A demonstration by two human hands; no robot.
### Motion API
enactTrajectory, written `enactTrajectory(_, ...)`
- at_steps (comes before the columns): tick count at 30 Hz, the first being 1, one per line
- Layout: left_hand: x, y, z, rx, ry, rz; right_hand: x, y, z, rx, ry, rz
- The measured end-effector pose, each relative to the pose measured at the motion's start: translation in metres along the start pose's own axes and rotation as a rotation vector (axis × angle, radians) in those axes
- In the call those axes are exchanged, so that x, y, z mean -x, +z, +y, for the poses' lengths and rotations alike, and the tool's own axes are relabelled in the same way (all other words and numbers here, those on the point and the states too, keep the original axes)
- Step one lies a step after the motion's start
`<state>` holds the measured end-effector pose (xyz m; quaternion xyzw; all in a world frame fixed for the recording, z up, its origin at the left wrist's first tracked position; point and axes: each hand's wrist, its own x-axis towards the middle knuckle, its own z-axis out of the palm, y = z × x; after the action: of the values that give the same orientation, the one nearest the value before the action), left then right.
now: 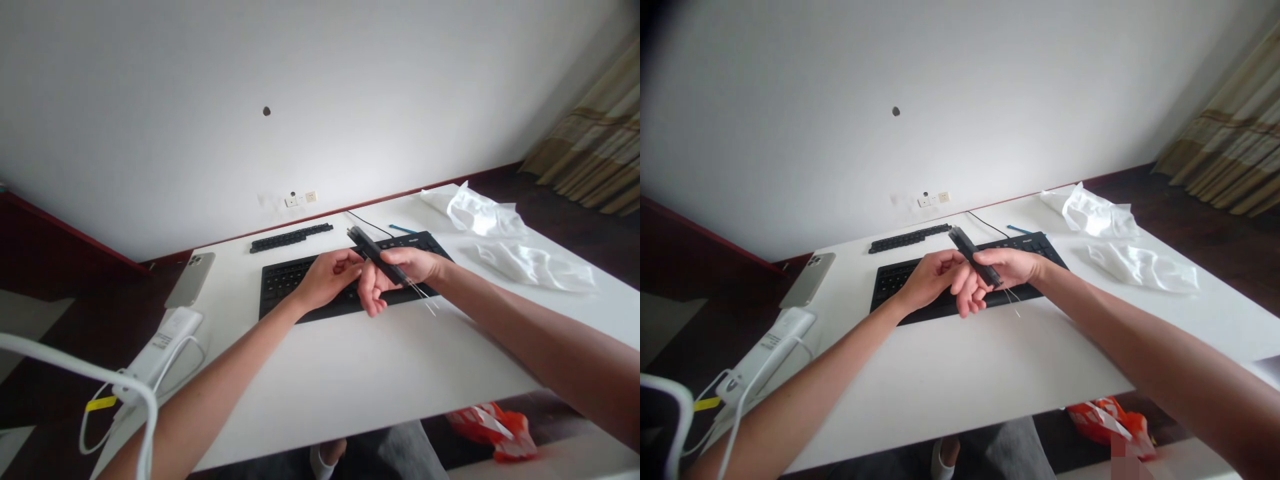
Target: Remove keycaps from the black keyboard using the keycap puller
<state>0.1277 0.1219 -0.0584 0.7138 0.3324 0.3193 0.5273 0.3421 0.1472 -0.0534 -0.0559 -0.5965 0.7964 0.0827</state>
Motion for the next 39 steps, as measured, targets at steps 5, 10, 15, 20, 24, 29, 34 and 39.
enactTrajectory(5,0.005,0.009,0.014,0.145,-0.022,-0.104,0.000,0.006,-0.006,0.052,0.101,-0.143)
enactTrajectory(10,0.010,0.015,0.018,0.038,-0.032,-0.066,0.002,0.010,-0.012,0.088,0.128,-0.177)
enactTrajectory(15,0.015,0.020,0.020,0.042,-0.045,-0.030,0.001,0.010,-0.010,0.047,0.107,-0.152)
enactTrajectory(20,0.016,0.024,0.026,-0.039,-0.062,-0.080,0.006,-0.003,-0.002,0.005,0.090,-0.129)
enactTrajectory(24,0.015,0.024,0.025,-0.143,-0.033,0.067,0.003,0.002,0.001,-0.044,0.099,-0.144)
enactTrajectory(29,0.018,0.027,0.026,-0.211,-0.004,0.056,0.002,0.006,0.001,-0.078,0.115,-0.140)
enactTrajectory(34,0.020,0.030,0.033,-0.318,-0.028,0.087,0.004,0.002,0.003,-0.083,0.048,-0.127)
enactTrajectory(39,0.020,0.028,0.033,-0.342,0.019,0.073,-0.002,0.006,0.006,-0.119,0.030,-0.258)
